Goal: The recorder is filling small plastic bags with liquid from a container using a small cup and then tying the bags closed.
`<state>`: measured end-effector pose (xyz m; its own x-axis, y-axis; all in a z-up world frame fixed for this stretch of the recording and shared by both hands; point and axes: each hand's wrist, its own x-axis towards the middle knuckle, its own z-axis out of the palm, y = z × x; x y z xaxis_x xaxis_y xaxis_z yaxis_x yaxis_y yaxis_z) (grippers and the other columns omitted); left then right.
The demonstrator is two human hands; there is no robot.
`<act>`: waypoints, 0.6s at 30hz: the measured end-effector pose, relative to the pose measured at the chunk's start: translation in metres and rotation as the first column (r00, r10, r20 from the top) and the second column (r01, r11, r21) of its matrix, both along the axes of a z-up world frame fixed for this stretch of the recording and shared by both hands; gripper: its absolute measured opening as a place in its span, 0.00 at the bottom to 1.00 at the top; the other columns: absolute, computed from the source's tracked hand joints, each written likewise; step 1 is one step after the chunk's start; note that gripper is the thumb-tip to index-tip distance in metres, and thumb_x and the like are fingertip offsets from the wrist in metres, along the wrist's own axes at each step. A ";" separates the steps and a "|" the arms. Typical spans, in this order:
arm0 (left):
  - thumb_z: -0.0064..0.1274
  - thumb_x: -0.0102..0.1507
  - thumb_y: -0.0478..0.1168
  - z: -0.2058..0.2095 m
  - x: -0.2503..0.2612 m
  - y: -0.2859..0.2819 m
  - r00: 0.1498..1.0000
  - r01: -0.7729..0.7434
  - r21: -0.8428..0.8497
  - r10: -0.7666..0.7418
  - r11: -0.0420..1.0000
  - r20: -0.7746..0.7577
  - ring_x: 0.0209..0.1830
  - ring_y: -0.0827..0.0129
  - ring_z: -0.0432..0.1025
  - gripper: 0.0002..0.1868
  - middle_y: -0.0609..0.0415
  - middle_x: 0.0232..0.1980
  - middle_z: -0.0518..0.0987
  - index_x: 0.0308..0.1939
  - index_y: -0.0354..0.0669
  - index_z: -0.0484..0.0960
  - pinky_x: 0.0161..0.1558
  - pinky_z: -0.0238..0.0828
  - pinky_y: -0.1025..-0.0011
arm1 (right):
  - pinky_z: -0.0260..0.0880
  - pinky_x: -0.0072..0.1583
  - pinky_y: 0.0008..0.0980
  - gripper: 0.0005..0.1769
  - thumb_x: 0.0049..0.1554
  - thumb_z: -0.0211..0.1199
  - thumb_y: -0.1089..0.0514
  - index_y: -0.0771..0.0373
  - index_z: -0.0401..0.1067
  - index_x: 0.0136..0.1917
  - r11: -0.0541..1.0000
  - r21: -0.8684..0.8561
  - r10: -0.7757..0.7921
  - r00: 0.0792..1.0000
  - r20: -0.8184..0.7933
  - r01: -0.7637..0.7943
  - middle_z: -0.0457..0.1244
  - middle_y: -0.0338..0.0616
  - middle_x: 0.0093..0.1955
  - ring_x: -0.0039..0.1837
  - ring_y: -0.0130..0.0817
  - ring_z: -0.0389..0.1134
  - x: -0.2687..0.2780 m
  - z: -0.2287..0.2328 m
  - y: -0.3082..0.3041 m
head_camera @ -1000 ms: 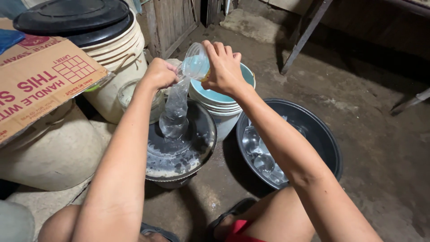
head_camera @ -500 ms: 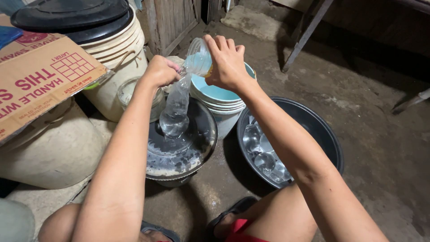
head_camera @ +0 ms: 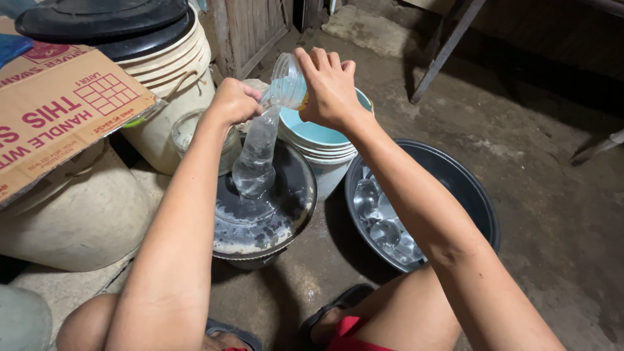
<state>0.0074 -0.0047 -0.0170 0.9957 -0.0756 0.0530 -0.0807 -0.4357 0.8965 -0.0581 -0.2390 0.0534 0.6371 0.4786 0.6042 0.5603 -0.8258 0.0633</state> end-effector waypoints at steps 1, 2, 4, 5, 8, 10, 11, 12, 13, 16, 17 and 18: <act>0.63 0.49 0.27 0.001 -0.001 0.000 1.000 0.000 0.000 0.000 1.000 -0.001 0.26 0.71 0.76 0.12 0.49 0.30 0.84 0.37 0.32 0.88 0.30 0.72 0.71 | 0.54 0.57 0.54 0.62 0.27 0.78 0.56 0.58 0.56 0.73 1.000 0.000 0.000 1.000 -0.001 0.000 0.58 0.52 0.64 0.64 0.54 0.59 0.000 0.000 0.000; 0.63 0.49 0.28 0.002 -0.002 0.000 1.000 -0.001 0.008 0.001 1.000 -0.002 0.26 0.71 0.76 0.13 0.49 0.30 0.84 0.38 0.32 0.88 0.30 0.72 0.71 | 0.55 0.58 0.54 0.61 0.27 0.77 0.56 0.58 0.57 0.73 1.000 -0.005 0.001 1.000 0.009 -0.001 0.58 0.52 0.64 0.64 0.54 0.59 0.000 0.000 0.000; 0.63 0.49 0.28 0.003 -0.002 0.000 1.000 -0.003 0.015 0.003 1.000 -0.004 0.26 0.71 0.76 0.13 0.48 0.30 0.84 0.39 0.32 0.88 0.30 0.72 0.71 | 0.55 0.58 0.54 0.61 0.27 0.77 0.56 0.58 0.57 0.73 1.000 -0.012 0.003 1.000 0.019 -0.003 0.58 0.53 0.64 0.64 0.54 0.59 0.000 0.000 0.001; 0.64 0.49 0.28 0.002 -0.002 0.000 1.000 -0.010 0.017 0.010 1.000 -0.001 0.26 0.71 0.77 0.14 0.48 0.31 0.84 0.40 0.32 0.88 0.30 0.73 0.71 | 0.55 0.58 0.54 0.61 0.26 0.77 0.56 0.59 0.57 0.73 1.000 -0.015 0.006 1.000 0.025 -0.005 0.58 0.53 0.64 0.64 0.54 0.59 0.000 0.000 0.001; 0.65 0.49 0.28 0.001 0.001 0.001 1.000 -0.017 0.025 0.017 1.000 0.001 0.27 0.70 0.77 0.16 0.47 0.32 0.84 0.42 0.31 0.87 0.31 0.73 0.71 | 0.55 0.58 0.54 0.62 0.26 0.77 0.56 0.59 0.57 0.73 1.000 -0.021 0.008 0.999 0.035 -0.007 0.58 0.53 0.64 0.64 0.54 0.59 0.001 0.000 0.002; 0.65 0.49 0.29 0.000 0.002 0.001 1.000 -0.017 0.030 0.017 0.999 0.001 0.27 0.70 0.78 0.17 0.47 0.32 0.85 0.43 0.30 0.87 0.31 0.74 0.71 | 0.55 0.58 0.54 0.62 0.25 0.77 0.56 0.59 0.57 0.73 1.000 -0.024 0.008 0.999 0.040 -0.007 0.58 0.53 0.64 0.64 0.54 0.59 0.001 0.000 0.003; 0.65 0.49 0.29 0.000 0.002 0.002 1.000 -0.015 0.032 0.014 0.999 0.004 0.28 0.70 0.78 0.18 0.47 0.33 0.85 0.44 0.31 0.87 0.32 0.74 0.71 | 0.55 0.58 0.54 0.62 0.25 0.77 0.56 0.59 0.58 0.73 1.000 -0.025 0.010 0.999 0.042 -0.009 0.58 0.53 0.64 0.64 0.54 0.59 0.001 -0.001 0.003; 0.65 0.49 0.29 -0.001 0.002 0.002 1.000 -0.012 0.033 0.012 0.999 0.006 0.28 0.70 0.78 0.18 0.47 0.33 0.85 0.44 0.31 0.87 0.32 0.74 0.71 | 0.55 0.58 0.55 0.63 0.26 0.78 0.56 0.59 0.58 0.74 1.000 -0.027 0.012 0.999 0.043 -0.011 0.58 0.53 0.64 0.65 0.54 0.59 0.001 -0.001 0.003; 0.65 0.49 0.29 0.001 0.000 0.002 1.000 -0.012 0.034 0.012 0.999 0.005 0.28 0.70 0.78 0.18 0.47 0.33 0.85 0.44 0.31 0.87 0.32 0.74 0.71 | 0.55 0.58 0.55 0.63 0.26 0.78 0.56 0.59 0.58 0.74 1.000 -0.027 0.012 0.999 0.042 -0.011 0.58 0.53 0.64 0.65 0.54 0.59 0.000 0.000 0.003; 0.65 0.49 0.29 0.004 -0.003 0.002 1.000 -0.011 0.027 0.011 1.000 0.010 0.29 0.70 0.79 0.19 0.47 0.34 0.85 0.44 0.31 0.86 0.33 0.75 0.72 | 0.55 0.59 0.55 0.62 0.26 0.78 0.56 0.59 0.58 0.74 0.999 -0.028 0.016 0.999 0.044 -0.015 0.58 0.52 0.65 0.65 0.53 0.59 -0.001 0.000 0.004; 0.65 0.49 0.29 0.004 -0.003 0.002 1.000 -0.009 0.023 0.008 1.000 0.011 0.28 0.70 0.79 0.19 0.47 0.33 0.85 0.44 0.31 0.86 0.33 0.75 0.72 | 0.55 0.59 0.55 0.63 0.26 0.78 0.56 0.59 0.58 0.74 0.999 -0.030 0.015 0.999 0.048 -0.013 0.58 0.52 0.65 0.65 0.54 0.59 -0.001 0.000 0.004; 0.65 0.49 0.29 0.004 -0.004 0.002 1.000 -0.006 0.020 0.005 1.000 0.013 0.28 0.70 0.79 0.19 0.47 0.33 0.85 0.44 0.30 0.86 0.33 0.75 0.72 | 0.55 0.59 0.55 0.63 0.25 0.78 0.56 0.59 0.58 0.74 0.999 -0.032 0.013 0.999 0.051 -0.012 0.58 0.53 0.65 0.65 0.54 0.59 -0.001 0.000 0.004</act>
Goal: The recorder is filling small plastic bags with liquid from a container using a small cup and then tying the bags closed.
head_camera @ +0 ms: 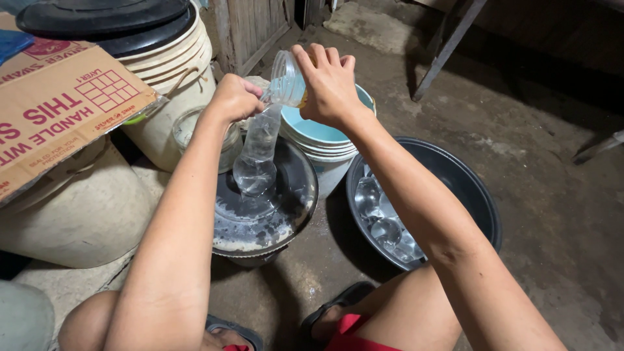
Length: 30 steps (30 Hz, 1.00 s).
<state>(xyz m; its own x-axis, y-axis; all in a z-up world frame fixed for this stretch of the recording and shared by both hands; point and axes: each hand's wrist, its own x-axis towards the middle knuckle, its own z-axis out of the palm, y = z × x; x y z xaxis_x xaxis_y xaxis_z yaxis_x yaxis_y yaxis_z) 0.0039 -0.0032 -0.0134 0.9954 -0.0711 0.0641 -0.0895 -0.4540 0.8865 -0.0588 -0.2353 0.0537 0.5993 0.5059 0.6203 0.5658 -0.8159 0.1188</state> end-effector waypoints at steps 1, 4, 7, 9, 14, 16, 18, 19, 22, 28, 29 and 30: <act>0.65 0.49 0.29 0.001 0.000 0.000 1.000 0.000 0.000 0.000 1.000 -0.001 0.28 0.70 0.79 0.19 0.47 0.33 0.85 0.44 0.30 0.86 0.33 0.75 0.72 | 0.55 0.59 0.55 0.63 0.25 0.78 0.56 0.59 0.58 0.74 1.000 0.000 0.000 1.000 -0.001 0.000 0.58 0.53 0.65 0.65 0.54 0.59 0.000 -0.001 0.000; 0.64 0.49 0.29 0.002 -0.001 -0.001 1.000 0.002 -0.003 -0.003 1.000 -0.014 0.27 0.70 0.78 0.18 0.47 0.33 0.84 0.43 0.30 0.86 0.31 0.74 0.71 | 0.55 0.59 0.55 0.63 0.26 0.78 0.55 0.58 0.57 0.74 1.000 0.013 -0.010 1.000 -0.026 0.010 0.58 0.53 0.66 0.65 0.54 0.58 0.000 -0.003 -0.003; 0.64 0.49 0.29 0.002 -0.002 0.000 1.000 0.010 -0.002 -0.010 1.000 -0.019 0.26 0.69 0.77 0.17 0.46 0.32 0.84 0.43 0.30 0.87 0.29 0.72 0.70 | 0.55 0.60 0.57 0.64 0.27 0.81 0.52 0.60 0.56 0.75 0.994 0.108 0.028 0.993 -0.119 -0.015 0.58 0.53 0.67 0.67 0.55 0.58 0.005 -0.012 -0.009; 0.64 0.49 0.29 0.002 -0.004 0.002 1.000 0.007 -0.013 -0.007 1.000 -0.006 0.25 0.70 0.76 0.16 0.47 0.31 0.84 0.42 0.31 0.87 0.29 0.73 0.71 | 0.57 0.61 0.57 0.65 0.29 0.85 0.49 0.61 0.55 0.74 0.955 0.297 0.065 0.976 -0.209 0.000 0.59 0.54 0.67 0.68 0.56 0.58 0.013 -0.025 -0.013; 0.63 0.49 0.29 0.009 -0.017 0.007 1.000 -0.003 -0.033 0.003 0.999 -0.001 0.26 0.71 0.77 0.16 0.49 0.32 0.84 0.42 0.31 0.87 0.30 0.74 0.71 | 0.64 0.67 0.46 0.62 0.32 0.88 0.51 0.67 0.56 0.72 0.781 0.624 0.250 0.923 -0.291 -0.015 0.63 0.54 0.64 0.67 0.50 0.65 0.048 -0.098 -0.019; 0.63 0.50 0.29 0.010 -0.022 0.009 1.000 -0.001 -0.036 0.001 0.999 0.002 0.26 0.71 0.77 0.16 0.49 0.32 0.85 0.42 0.30 0.87 0.31 0.74 0.71 | 0.67 0.68 0.41 0.61 0.32 0.88 0.52 0.69 0.56 0.71 0.706 0.708 0.314 0.894 -0.318 0.004 0.64 0.54 0.63 0.66 0.47 0.66 0.053 -0.131 -0.014; 0.63 0.50 0.29 0.009 -0.025 0.010 1.000 0.021 -0.045 -0.020 0.999 0.019 0.27 0.70 0.77 0.16 0.48 0.32 0.84 0.42 0.30 0.87 0.31 0.74 0.72 | 0.68 0.66 0.37 0.60 0.32 0.87 0.54 0.71 0.56 0.69 0.610 0.774 0.319 0.840 -0.438 0.172 0.64 0.54 0.61 0.64 0.44 0.66 0.053 -0.163 -0.005; 0.63 0.50 0.29 0.010 -0.027 0.011 1.000 0.015 -0.043 -0.014 0.999 0.020 0.27 0.70 0.77 0.16 0.48 0.32 0.84 0.42 0.30 0.87 0.31 0.74 0.72 | 0.68 0.66 0.37 0.60 0.32 0.87 0.54 0.71 0.56 0.69 0.609 0.775 0.326 0.838 -0.437 0.168 0.64 0.54 0.61 0.64 0.44 0.66 0.050 -0.173 0.000; 0.62 0.51 0.29 0.012 -0.032 0.013 0.999 0.035 -0.054 -0.033 0.998 0.034 0.26 0.71 0.77 0.15 0.48 0.31 0.84 0.42 0.30 0.87 0.31 0.75 0.72 | 0.67 0.66 0.37 0.61 0.32 0.87 0.53 0.72 0.55 0.69 0.562 0.790 0.324 0.815 -0.481 0.243 0.62 0.55 0.62 0.65 0.43 0.65 0.043 -0.200 0.015; 0.61 0.50 0.29 0.011 -0.037 0.018 0.997 0.060 -0.098 -0.054 0.993 0.059 0.27 0.72 0.78 0.16 0.49 0.33 0.85 0.42 0.30 0.87 0.31 0.75 0.73 | 0.64 0.69 0.39 0.66 0.32 0.87 0.48 0.74 0.50 0.71 0.524 0.818 0.334 0.826 -0.453 0.237 0.59 0.56 0.65 0.68 0.45 0.62 0.053 -0.219 0.008; 0.62 0.50 0.29 0.010 -0.037 0.020 0.996 0.054 -0.097 -0.047 0.994 0.072 0.27 0.72 0.77 0.16 0.49 0.33 0.85 0.42 0.30 0.87 0.32 0.75 0.73 | 0.62 0.68 0.43 0.69 0.30 0.88 0.47 0.76 0.49 0.71 0.610 0.764 0.264 0.855 -0.446 0.210 0.58 0.61 0.66 0.68 0.50 0.60 0.054 -0.215 0.002; 0.62 0.50 0.29 0.009 -0.038 0.021 0.996 0.048 -0.097 -0.040 0.994 0.085 0.28 0.73 0.77 0.16 0.49 0.34 0.85 0.42 0.31 0.88 0.33 0.75 0.74 | 0.60 0.68 0.46 0.73 0.28 0.89 0.45 0.79 0.48 0.71 0.689 0.700 0.196 0.881 -0.431 0.188 0.56 0.65 0.66 0.69 0.55 0.58 0.055 -0.211 -0.004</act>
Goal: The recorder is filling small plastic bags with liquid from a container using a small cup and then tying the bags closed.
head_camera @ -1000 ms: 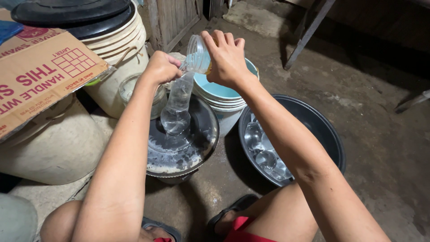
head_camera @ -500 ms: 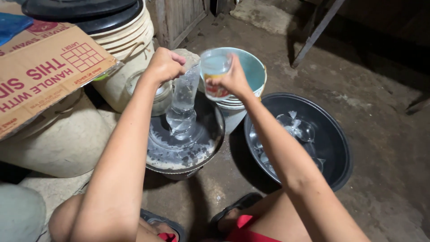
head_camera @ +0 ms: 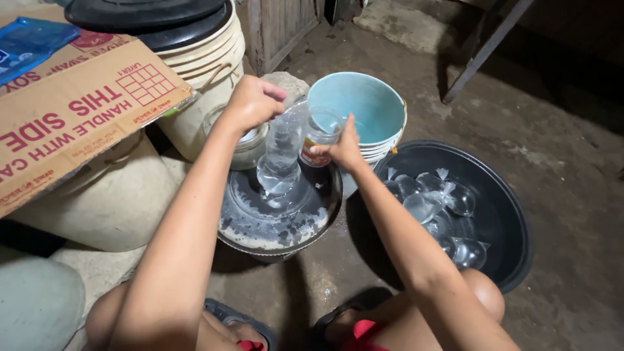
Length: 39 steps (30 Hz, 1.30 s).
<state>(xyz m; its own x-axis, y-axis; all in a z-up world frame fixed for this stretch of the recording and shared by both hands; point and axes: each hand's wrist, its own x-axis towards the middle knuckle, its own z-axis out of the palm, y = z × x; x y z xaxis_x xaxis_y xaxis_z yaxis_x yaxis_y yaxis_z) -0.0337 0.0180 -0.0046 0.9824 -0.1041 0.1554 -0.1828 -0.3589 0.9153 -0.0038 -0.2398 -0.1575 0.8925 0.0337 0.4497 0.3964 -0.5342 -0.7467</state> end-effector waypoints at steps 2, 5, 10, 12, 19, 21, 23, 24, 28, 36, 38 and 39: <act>0.62 0.50 0.29 0.001 0.000 0.002 1.000 -0.011 -0.006 0.011 1.000 0.012 0.28 0.73 0.77 0.15 0.50 0.34 0.86 0.42 0.32 0.88 0.33 0.75 0.74 | 0.60 0.68 0.46 0.69 0.31 0.89 0.44 0.77 0.52 0.70 0.992 -0.123 -0.001 0.996 0.089 0.012 0.57 0.65 0.65 0.68 0.55 0.58 0.000 0.028 -0.007; 0.62 0.50 0.30 0.001 -0.002 0.003 0.999 -0.026 -0.006 0.026 1.000 0.026 0.29 0.74 0.77 0.14 0.51 0.34 0.86 0.41 0.33 0.89 0.34 0.75 0.75 | 0.62 0.64 0.40 0.52 0.40 0.85 0.43 0.71 0.62 0.66 0.979 -0.171 0.134 0.981 0.140 -0.110 0.61 0.57 0.61 0.64 0.46 0.61 -0.024 0.092 0.004; 0.61 0.52 0.30 -0.003 -0.006 0.003 0.997 -0.035 0.032 0.032 0.999 0.077 0.28 0.75 0.76 0.10 0.51 0.32 0.85 0.38 0.33 0.89 0.33 0.73 0.74 | 0.66 0.49 0.29 0.20 0.56 0.73 0.52 0.66 0.72 0.53 0.917 0.000 0.399 0.917 -0.013 -0.399 0.65 0.42 0.43 0.47 0.26 0.63 -0.047 0.156 0.035; 0.58 0.55 0.31 -0.001 -0.010 0.006 0.995 -0.001 -0.041 0.005 0.999 0.099 0.27 0.74 0.75 0.07 0.53 0.31 0.83 0.36 0.33 0.87 0.31 0.72 0.73 | 0.63 0.42 0.29 0.11 0.58 0.71 0.59 0.69 0.72 0.42 0.931 -0.056 0.360 0.933 -0.012 -0.360 0.62 0.39 0.33 0.39 0.23 0.59 -0.051 0.165 0.042; 0.65 0.54 0.31 0.018 -0.049 0.014 0.978 0.131 -0.005 -0.129 0.991 0.166 0.33 0.78 0.73 0.12 0.58 0.31 0.81 0.40 0.38 0.82 0.38 0.71 0.76 | 0.63 0.42 0.28 0.04 0.57 0.67 0.65 0.68 0.74 0.43 0.939 -0.059 0.342 0.939 0.041 -0.339 0.63 0.39 0.34 0.38 0.22 0.60 -0.065 0.173 0.047; 0.61 0.59 0.31 0.015 -0.051 0.013 0.952 0.063 0.219 -0.124 0.974 0.279 0.32 0.74 0.72 0.04 0.52 0.29 0.80 0.36 0.31 0.84 0.37 0.70 0.72 | 0.63 0.42 0.28 0.02 0.56 0.67 0.67 0.68 0.75 0.43 0.931 -0.077 0.363 0.928 0.083 -0.357 0.64 0.39 0.37 0.39 0.24 0.61 -0.068 0.178 0.048; 0.61 0.57 0.31 0.022 -0.056 0.005 0.958 0.090 0.167 -0.131 0.982 0.255 0.32 0.74 0.71 0.07 0.53 0.30 0.79 0.39 0.33 0.82 0.37 0.70 0.72 | 0.64 0.43 0.27 0.02 0.57 0.67 0.68 0.69 0.75 0.44 0.924 -0.029 0.382 0.921 0.075 -0.381 0.64 0.39 0.38 0.40 0.24 0.62 -0.063 0.172 0.047; 0.62 0.56 0.31 0.026 -0.058 0.001 0.963 0.115 0.115 -0.139 0.987 0.231 0.32 0.75 0.71 0.11 0.53 0.31 0.78 0.41 0.35 0.80 0.37 0.70 0.72 | 0.65 0.44 0.26 0.03 0.57 0.68 0.69 0.69 0.74 0.45 0.914 0.021 0.402 0.913 0.067 -0.404 0.65 0.38 0.39 0.42 0.23 0.63 -0.060 0.170 0.046; 0.59 0.54 0.30 0.017 -0.047 -0.016 0.959 0.172 0.075 -0.185 0.982 0.215 0.31 0.75 0.72 0.10 0.53 0.30 0.79 0.39 0.36 0.80 0.36 0.71 0.72 | 0.71 0.46 0.26 0.14 0.55 0.71 0.70 0.68 0.65 0.48 0.865 0.221 0.457 0.889 0.024 -0.450 0.66 0.36 0.40 0.43 0.23 0.67 -0.055 0.169 0.048; 0.60 0.56 0.31 0.030 -0.046 -0.029 0.932 0.179 0.165 -0.221 0.970 0.288 0.29 0.72 0.76 0.04 0.50 0.30 0.84 0.33 0.35 0.88 0.35 0.73 0.71 | 0.63 0.69 0.35 0.41 0.47 0.80 0.61 0.66 0.66 0.69 0.572 0.327 0.820 0.532 -0.212 -0.752 0.65 0.41 0.63 0.66 0.32 0.64 -0.037 0.154 0.036; 0.61 0.56 0.32 0.028 -0.041 -0.031 0.932 0.186 0.165 -0.228 0.968 0.282 0.29 0.71 0.76 0.04 0.49 0.30 0.84 0.34 0.35 0.87 0.34 0.73 0.70 | 0.60 0.71 0.35 0.42 0.46 0.81 0.60 0.66 0.66 0.70 0.575 0.236 0.813 0.517 -0.266 -0.783 0.65 0.41 0.65 0.68 0.33 0.63 -0.032 0.146 0.038; 0.62 0.56 0.32 0.026 -0.040 -0.031 0.933 0.195 0.166 -0.235 0.967 0.273 0.29 0.71 0.77 0.05 0.49 0.30 0.84 0.35 0.35 0.87 0.33 0.73 0.70 | 0.58 0.73 0.35 0.43 0.45 0.81 0.58 0.66 0.67 0.70 0.569 0.147 0.802 0.505 -0.321 -0.809 0.65 0.41 0.66 0.71 0.34 0.62 -0.031 0.141 0.041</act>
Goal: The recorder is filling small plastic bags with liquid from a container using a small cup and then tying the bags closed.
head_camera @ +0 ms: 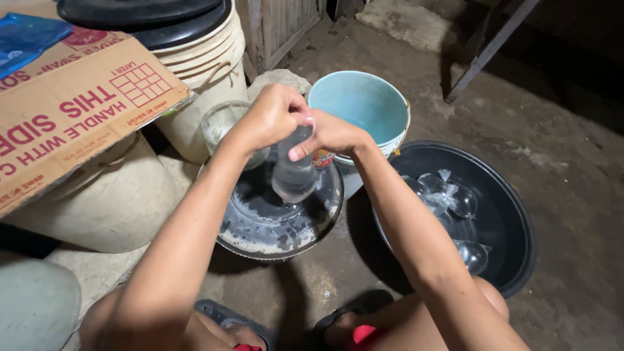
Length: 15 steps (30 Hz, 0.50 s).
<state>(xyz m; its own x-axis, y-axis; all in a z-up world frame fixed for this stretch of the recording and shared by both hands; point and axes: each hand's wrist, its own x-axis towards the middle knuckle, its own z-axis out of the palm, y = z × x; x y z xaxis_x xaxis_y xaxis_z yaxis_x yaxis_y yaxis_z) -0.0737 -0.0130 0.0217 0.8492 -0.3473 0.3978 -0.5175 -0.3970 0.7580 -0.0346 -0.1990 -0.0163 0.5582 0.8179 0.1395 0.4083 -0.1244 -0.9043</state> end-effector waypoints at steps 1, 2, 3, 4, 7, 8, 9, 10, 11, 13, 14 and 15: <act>0.62 0.56 0.32 -0.003 0.002 0.001 1.000 -0.004 0.000 0.004 1.000 -0.002 0.29 0.71 0.77 0.05 0.49 0.30 0.84 0.35 0.35 0.87 0.33 0.73 0.70 | 0.58 0.73 0.35 0.43 0.45 0.81 0.58 0.66 0.67 0.70 1.000 0.000 0.004 1.000 -0.002 -0.004 0.65 0.41 0.66 0.71 0.34 0.62 0.000 -0.001 0.002; 0.62 0.56 0.32 -0.005 0.005 0.002 1.000 0.015 -0.001 -0.015 1.000 0.002 0.29 0.70 0.76 0.05 0.48 0.30 0.84 0.35 0.34 0.87 0.33 0.72 0.70 | 0.57 0.73 0.34 0.43 0.44 0.81 0.58 0.65 0.67 0.70 1.000 0.015 0.012 1.000 -0.025 -0.012 0.64 0.40 0.67 0.71 0.34 0.61 0.000 -0.001 0.003; 0.62 0.56 0.32 -0.008 0.008 0.002 0.999 0.033 -0.002 -0.033 0.999 0.006 0.29 0.70 0.76 0.05 0.48 0.30 0.84 0.35 0.33 0.87 0.33 0.72 0.70 | 0.55 0.73 0.33 0.44 0.43 0.81 0.58 0.65 0.66 0.70 0.999 0.030 0.021 0.999 -0.048 -0.019 0.64 0.39 0.67 0.72 0.33 0.60 0.000 -0.002 0.003; 0.62 0.56 0.32 -0.003 0.006 0.001 0.999 0.035 -0.002 -0.035 0.999 0.006 0.29 0.70 0.76 0.05 0.48 0.30 0.84 0.35 0.33 0.87 0.33 0.72 0.70 | 0.55 0.73 0.33 0.44 0.43 0.81 0.58 0.65 0.66 0.70 0.999 0.029 0.019 0.999 -0.049 -0.018 0.64 0.39 0.67 0.72 0.33 0.60 0.004 -0.005 0.001; 0.60 0.58 0.30 0.006 0.002 0.001 0.993 0.073 -0.051 -0.077 0.996 -0.091 0.23 0.70 0.73 0.04 0.50 0.31 0.81 0.35 0.31 0.86 0.26 0.67 0.70 | 0.57 0.73 0.34 0.40 0.46 0.81 0.60 0.66 0.67 0.68 0.993 0.090 0.092 0.985 -0.143 -0.080 0.63 0.42 0.67 0.71 0.33 0.60 0.015 -0.017 -0.007; 0.59 0.58 0.29 0.006 0.003 0.003 0.985 0.110 -0.080 -0.119 0.991 -0.124 0.21 0.70 0.73 0.03 0.51 0.33 0.80 0.35 0.30 0.86 0.23 0.66 0.71 | 0.59 0.72 0.35 0.36 0.48 0.80 0.60 0.66 0.69 0.67 0.984 0.132 0.146 0.964 -0.220 -0.119 0.63 0.43 0.66 0.70 0.34 0.61 0.019 -0.023 -0.010; 0.58 0.59 0.28 0.006 0.004 0.004 0.975 0.145 -0.110 -0.161 0.983 -0.155 0.18 0.70 0.72 0.03 0.52 0.35 0.78 0.34 0.29 0.85 0.21 0.65 0.72 | 0.61 0.72 0.37 0.33 0.50 0.80 0.61 0.66 0.70 0.66 0.972 0.177 0.202 0.935 -0.293 -0.154 0.63 0.44 0.65 0.69 0.35 0.62 0.023 -0.029 -0.013; 0.58 0.59 0.28 0.009 0.002 0.005 0.975 0.146 -0.110 -0.162 0.983 -0.155 0.18 0.70 0.72 0.03 0.52 0.35 0.78 0.34 0.29 0.85 0.21 0.65 0.72 | 0.61 0.72 0.37 0.33 0.50 0.80 0.61 0.66 0.70 0.66 0.972 0.176 0.201 0.935 -0.293 -0.154 0.63 0.44 0.65 0.69 0.35 0.62 0.019 -0.025 -0.013; 0.58 0.59 0.27 0.012 -0.001 0.007 0.966 0.173 -0.141 -0.196 0.975 -0.171 0.18 0.71 0.73 0.03 0.53 0.36 0.77 0.34 0.28 0.84 0.19 0.66 0.73 | 0.60 0.73 0.38 0.29 0.54 0.76 0.57 0.66 0.71 0.65 0.947 0.249 0.282 0.897 -0.340 -0.203 0.63 0.45 0.66 0.70 0.36 0.62 0.015 -0.021 -0.013; 0.57 0.58 0.26 0.014 -0.001 0.009 0.955 0.202 -0.174 -0.233 0.964 -0.186 0.18 0.71 0.73 0.02 0.54 0.38 0.76 0.34 0.27 0.84 0.18 0.66 0.73 | 0.60 0.73 0.38 0.26 0.57 0.73 0.54 0.65 0.71 0.65 0.915 0.322 0.359 0.852 -0.380 -0.242 0.63 0.46 0.67 0.71 0.36 0.61 0.007 -0.014 -0.013; 0.56 0.59 0.26 0.013 0.000 0.011 0.934 0.214 -0.217 -0.264 0.952 -0.239 0.19 0.70 0.74 0.02 0.53 0.37 0.76 0.34 0.27 0.83 0.18 0.67 0.73 | 0.60 0.74 0.39 0.23 0.61 0.68 0.50 0.66 0.72 0.63 0.892 0.366 0.407 0.824 -0.395 -0.266 0.64 0.46 0.67 0.72 0.37 0.62 0.004 -0.012 -0.013; 0.56 0.59 0.25 0.011 0.001 0.013 0.910 0.223 -0.261 -0.296 0.939 -0.289 0.20 0.69 0.75 0.02 0.52 0.36 0.76 0.34 0.26 0.83 0.17 0.68 0.72 | 0.60 0.74 0.39 0.23 0.64 0.63 0.45 0.66 0.73 0.61 0.866 0.409 0.454 0.792 -0.407 -0.286 0.65 0.46 0.67 0.72 0.38 0.62 0.000 -0.009 -0.012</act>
<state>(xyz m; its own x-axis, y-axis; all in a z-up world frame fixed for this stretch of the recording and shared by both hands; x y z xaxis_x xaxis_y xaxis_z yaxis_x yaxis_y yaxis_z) -0.0724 -0.0002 0.0332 0.8344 -0.5091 0.2115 -0.2949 -0.0881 0.9514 -0.0345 -0.2115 -0.0258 0.2831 0.9332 0.2214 -0.1282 0.2656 -0.9555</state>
